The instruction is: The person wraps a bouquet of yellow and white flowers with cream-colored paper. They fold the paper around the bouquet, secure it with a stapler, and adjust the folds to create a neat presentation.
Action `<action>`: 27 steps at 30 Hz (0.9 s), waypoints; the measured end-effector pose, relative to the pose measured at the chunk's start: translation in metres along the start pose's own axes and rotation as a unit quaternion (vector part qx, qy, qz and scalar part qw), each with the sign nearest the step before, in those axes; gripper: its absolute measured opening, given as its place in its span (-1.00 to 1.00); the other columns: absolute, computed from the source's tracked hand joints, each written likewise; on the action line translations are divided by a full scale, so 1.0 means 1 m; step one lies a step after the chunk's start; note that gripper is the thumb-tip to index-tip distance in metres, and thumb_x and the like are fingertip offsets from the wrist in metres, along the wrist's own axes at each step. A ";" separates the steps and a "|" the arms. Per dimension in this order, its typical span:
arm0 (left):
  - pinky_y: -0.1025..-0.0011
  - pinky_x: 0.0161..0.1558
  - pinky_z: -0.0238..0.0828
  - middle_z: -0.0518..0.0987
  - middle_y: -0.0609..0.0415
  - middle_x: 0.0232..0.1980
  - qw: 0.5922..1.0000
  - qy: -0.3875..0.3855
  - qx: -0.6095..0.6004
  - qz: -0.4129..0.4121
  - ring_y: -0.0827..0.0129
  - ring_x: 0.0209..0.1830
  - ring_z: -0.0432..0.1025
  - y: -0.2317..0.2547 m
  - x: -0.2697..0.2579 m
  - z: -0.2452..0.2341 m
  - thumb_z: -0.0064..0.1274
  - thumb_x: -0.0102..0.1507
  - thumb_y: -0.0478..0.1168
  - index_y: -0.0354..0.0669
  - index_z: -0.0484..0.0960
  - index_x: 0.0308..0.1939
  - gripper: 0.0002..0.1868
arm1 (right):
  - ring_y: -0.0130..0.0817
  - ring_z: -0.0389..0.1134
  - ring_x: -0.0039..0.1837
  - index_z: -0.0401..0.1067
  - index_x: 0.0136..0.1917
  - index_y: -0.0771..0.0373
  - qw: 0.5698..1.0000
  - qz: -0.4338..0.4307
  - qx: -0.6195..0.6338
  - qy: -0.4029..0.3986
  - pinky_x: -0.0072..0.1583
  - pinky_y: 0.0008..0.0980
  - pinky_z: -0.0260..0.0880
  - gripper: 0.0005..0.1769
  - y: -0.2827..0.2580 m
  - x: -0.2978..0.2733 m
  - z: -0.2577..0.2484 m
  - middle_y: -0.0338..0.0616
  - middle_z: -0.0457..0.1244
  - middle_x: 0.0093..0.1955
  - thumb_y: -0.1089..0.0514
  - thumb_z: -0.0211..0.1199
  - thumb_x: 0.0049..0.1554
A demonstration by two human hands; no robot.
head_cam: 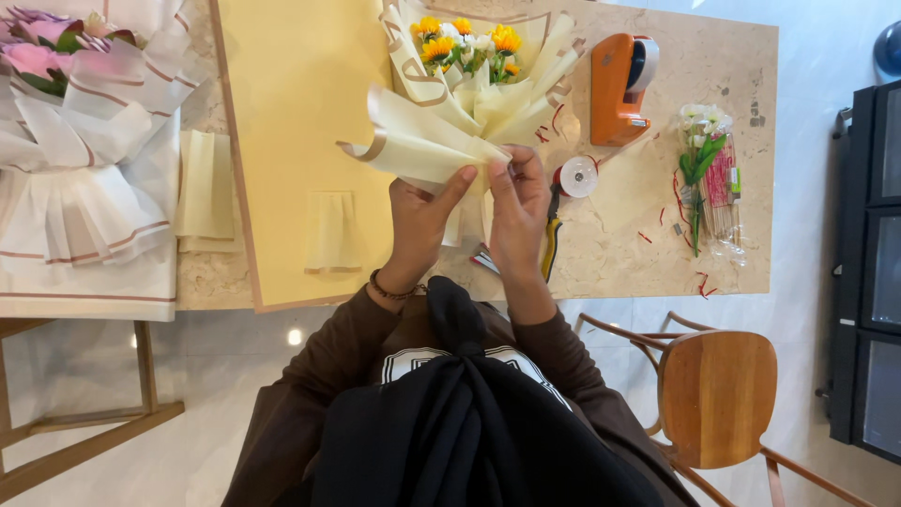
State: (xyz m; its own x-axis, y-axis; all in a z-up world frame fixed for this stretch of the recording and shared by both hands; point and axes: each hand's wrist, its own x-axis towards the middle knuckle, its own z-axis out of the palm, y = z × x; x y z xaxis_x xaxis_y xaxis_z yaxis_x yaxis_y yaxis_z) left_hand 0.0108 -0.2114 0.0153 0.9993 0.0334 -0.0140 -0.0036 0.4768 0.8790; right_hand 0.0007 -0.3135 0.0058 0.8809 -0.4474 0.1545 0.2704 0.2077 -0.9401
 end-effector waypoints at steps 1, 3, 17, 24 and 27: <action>0.26 0.05 0.53 0.71 -0.02 -0.10 1.000 0.003 0.000 0.001 0.49 -0.12 0.48 0.001 0.000 0.000 0.38 0.24 -0.26 -0.32 0.70 -0.02 -0.71 | -0.60 0.30 0.03 0.39 0.09 0.27 1.000 0.002 0.001 -0.002 0.18 -0.50 0.37 -0.83 -0.005 0.005 -0.005 -0.32 0.25 -0.08 0.15 0.26 0.31; 0.24 0.07 0.57 0.71 -0.04 -0.14 1.000 -0.018 -0.002 -0.014 0.44 -0.09 0.53 0.004 0.000 0.000 0.40 0.21 -0.28 -0.31 0.71 -0.02 -0.69 | -0.64 0.24 -0.12 0.42 -0.10 0.28 0.998 0.015 -0.042 -0.044 0.02 -0.58 0.32 -0.80 -0.016 0.016 -0.014 -0.34 0.18 -0.25 0.14 0.37 0.23; 0.24 -0.04 0.62 0.71 -0.16 -0.10 0.999 -0.015 0.027 -0.010 0.33 -0.13 0.57 -0.008 -0.002 0.015 0.40 0.24 -0.21 -0.35 0.69 0.04 -0.62 | -0.62 0.24 -0.13 0.40 -0.07 0.30 0.998 0.001 0.009 -0.056 0.04 -0.52 0.38 -0.76 -0.003 0.022 -0.036 -0.29 0.18 -0.24 0.07 0.24 0.32; 0.44 -0.29 0.67 0.70 -0.06 -0.25 0.999 -0.008 -0.020 -0.035 0.47 -0.31 0.59 -0.005 0.005 0.022 0.41 0.18 -0.28 -0.36 0.70 -0.07 -0.69 | -0.46 0.41 -0.13 0.41 0.01 0.34 0.987 0.077 0.052 -0.135 0.02 -0.40 0.52 -0.77 -0.021 0.002 -0.032 -0.22 0.23 -0.20 0.21 0.40 0.19; 0.58 -0.59 0.48 0.70 -0.05 -0.29 0.996 0.009 -0.042 -0.076 0.48 -0.47 0.55 -0.012 0.017 0.023 0.42 0.16 -0.29 -0.36 0.70 -0.11 -0.70 | -0.33 0.48 -0.10 0.42 0.06 0.40 0.982 0.090 0.054 -0.154 -0.01 -0.40 0.53 -0.73 -0.032 0.003 -0.029 -0.08 0.32 -0.16 0.31 0.43 0.14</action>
State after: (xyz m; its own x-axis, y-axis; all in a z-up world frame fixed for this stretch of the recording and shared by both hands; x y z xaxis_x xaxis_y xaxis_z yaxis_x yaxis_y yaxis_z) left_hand 0.0289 -0.2366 0.0154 0.9878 -0.0293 -0.1528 0.1436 0.5497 0.8229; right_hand -0.0167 -0.3471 0.0278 0.9895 -0.1133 0.0902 0.1253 0.3582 -0.9252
